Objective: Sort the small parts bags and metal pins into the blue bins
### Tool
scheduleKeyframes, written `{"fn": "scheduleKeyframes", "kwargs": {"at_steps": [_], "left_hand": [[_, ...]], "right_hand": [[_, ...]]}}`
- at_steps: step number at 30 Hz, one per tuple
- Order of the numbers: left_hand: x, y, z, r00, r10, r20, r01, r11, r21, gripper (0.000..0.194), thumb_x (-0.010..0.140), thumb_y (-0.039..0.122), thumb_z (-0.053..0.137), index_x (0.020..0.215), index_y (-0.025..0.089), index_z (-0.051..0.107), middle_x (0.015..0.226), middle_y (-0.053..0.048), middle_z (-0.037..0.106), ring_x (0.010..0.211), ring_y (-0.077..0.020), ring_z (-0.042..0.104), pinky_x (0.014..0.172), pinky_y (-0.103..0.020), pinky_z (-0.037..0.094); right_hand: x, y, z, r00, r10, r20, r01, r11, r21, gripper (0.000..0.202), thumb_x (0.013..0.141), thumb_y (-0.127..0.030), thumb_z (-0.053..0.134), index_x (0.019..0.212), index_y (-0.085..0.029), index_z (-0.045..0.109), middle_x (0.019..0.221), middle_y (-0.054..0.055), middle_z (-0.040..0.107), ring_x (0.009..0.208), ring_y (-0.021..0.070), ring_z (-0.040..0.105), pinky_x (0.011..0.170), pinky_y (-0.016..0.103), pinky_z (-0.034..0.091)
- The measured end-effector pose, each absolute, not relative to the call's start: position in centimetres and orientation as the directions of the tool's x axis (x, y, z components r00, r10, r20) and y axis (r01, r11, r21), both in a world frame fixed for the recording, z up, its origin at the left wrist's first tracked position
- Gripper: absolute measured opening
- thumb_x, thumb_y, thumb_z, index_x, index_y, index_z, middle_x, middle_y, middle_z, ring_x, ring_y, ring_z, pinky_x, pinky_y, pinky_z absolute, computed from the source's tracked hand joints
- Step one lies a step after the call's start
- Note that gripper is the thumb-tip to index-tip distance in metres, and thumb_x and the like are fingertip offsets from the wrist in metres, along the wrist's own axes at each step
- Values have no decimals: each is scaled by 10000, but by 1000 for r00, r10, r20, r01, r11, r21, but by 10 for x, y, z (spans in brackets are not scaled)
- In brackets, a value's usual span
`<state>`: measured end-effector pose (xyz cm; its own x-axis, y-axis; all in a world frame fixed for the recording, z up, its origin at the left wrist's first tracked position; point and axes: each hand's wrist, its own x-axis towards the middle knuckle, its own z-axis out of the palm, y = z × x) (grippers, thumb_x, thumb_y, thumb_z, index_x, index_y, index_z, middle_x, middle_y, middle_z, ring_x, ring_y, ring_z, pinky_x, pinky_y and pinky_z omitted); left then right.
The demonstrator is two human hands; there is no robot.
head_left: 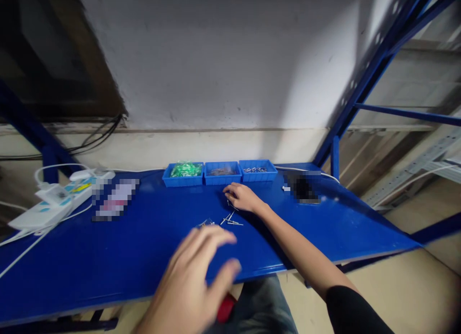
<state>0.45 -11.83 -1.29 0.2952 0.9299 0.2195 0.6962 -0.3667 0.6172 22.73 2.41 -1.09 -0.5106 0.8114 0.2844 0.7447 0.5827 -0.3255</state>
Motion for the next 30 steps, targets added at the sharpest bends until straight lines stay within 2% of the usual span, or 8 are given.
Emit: {"fn": "scheduleKeyframes", "kwargs": {"at_steps": [3, 7, 12, 16, 19, 22, 26, 30], "left_hand": [[9, -105, -10, 195, 967, 163, 873, -247, 420, 330, 819, 396, 538, 1109, 244, 574, 1182, -90, 566, 1080, -330, 473, 819, -433, 395], [12, -68, -5, 189, 964, 187, 941, -232, 246, 122, 839, 300, 496, 876, 232, 591, 954, -43, 638, 938, -260, 527, 744, -338, 371], [25, -16, 8, 140, 928, 346, 857, -289, 428, 95, 857, 270, 470, 836, 228, 553, 837, -7, 634, 760, -171, 576, 639, -251, 374], [39, 2, 10, 195, 806, 558, 756, -486, 438, 138, 879, 264, 439, 879, 214, 568, 882, -23, 590, 786, -149, 571, 710, -241, 407], [48, 0, 1, 373, 748, 550, 667, -628, 402, 180, 886, 255, 431, 888, 211, 605, 938, -41, 572, 867, -157, 564, 801, -257, 414], [53, -5, -9, 380, 782, 493, 588, -616, 524, 169, 855, 290, 493, 913, 212, 631, 960, -46, 589, 916, -176, 558, 842, -284, 416], [52, -9, -14, 91, 955, 282, 301, -297, 906, 398, 846, 503, 451, 950, 169, 642, 963, -75, 636, 801, -167, 583, 664, -258, 442], [45, -6, -9, 28, 998, 48, -80, -46, 996, 500, 793, 574, 496, 936, 115, 633, 776, -70, 651, 607, -122, 564, 498, -207, 364]], "right_hand": [[223, 21, -9, -526, 792, 310, 728, 608, -317, 207, 871, -238, 482, 1019, -191, 619, 875, 52, 625, 831, 164, 574, 715, 249, 390], [217, 16, -6, -508, 777, 371, 681, 626, -379, 195, 881, -266, 484, 987, -194, 630, 840, 44, 634, 796, 154, 567, 714, 253, 389], [206, 14, -6, -311, 893, 324, 532, 446, -719, 317, 892, -440, 437, 928, -188, 626, 629, -13, 591, 557, 113, 524, 570, 231, 380], [202, 20, -7, -150, 981, 126, 31, 132, -991, 502, 847, -611, 374, 936, -163, 581, 562, -11, 573, 497, 115, 531, 508, 230, 398], [201, 23, -10, -69, 989, 127, -162, 115, -980, 405, 753, -533, 578, 906, -158, 566, 621, 0, 605, 556, 127, 571, 566, 248, 444], [200, 19, -13, 24, 961, 276, 20, 276, -961, 313, 750, -353, 615, 999, -169, 570, 671, -3, 626, 612, 140, 594, 642, 279, 479], [196, 6, -14, -63, 814, 577, 349, 560, -752, 287, 850, -231, 480, 1122, -221, 568, 871, 31, 681, 776, 157, 628, 765, 306, 486], [193, -3, -15, -338, 591, 732, 421, 791, -445, 309, 877, -128, 392, 1022, -246, 639, 1058, 53, 653, 975, 165, 586, 858, 326, 458]]}}
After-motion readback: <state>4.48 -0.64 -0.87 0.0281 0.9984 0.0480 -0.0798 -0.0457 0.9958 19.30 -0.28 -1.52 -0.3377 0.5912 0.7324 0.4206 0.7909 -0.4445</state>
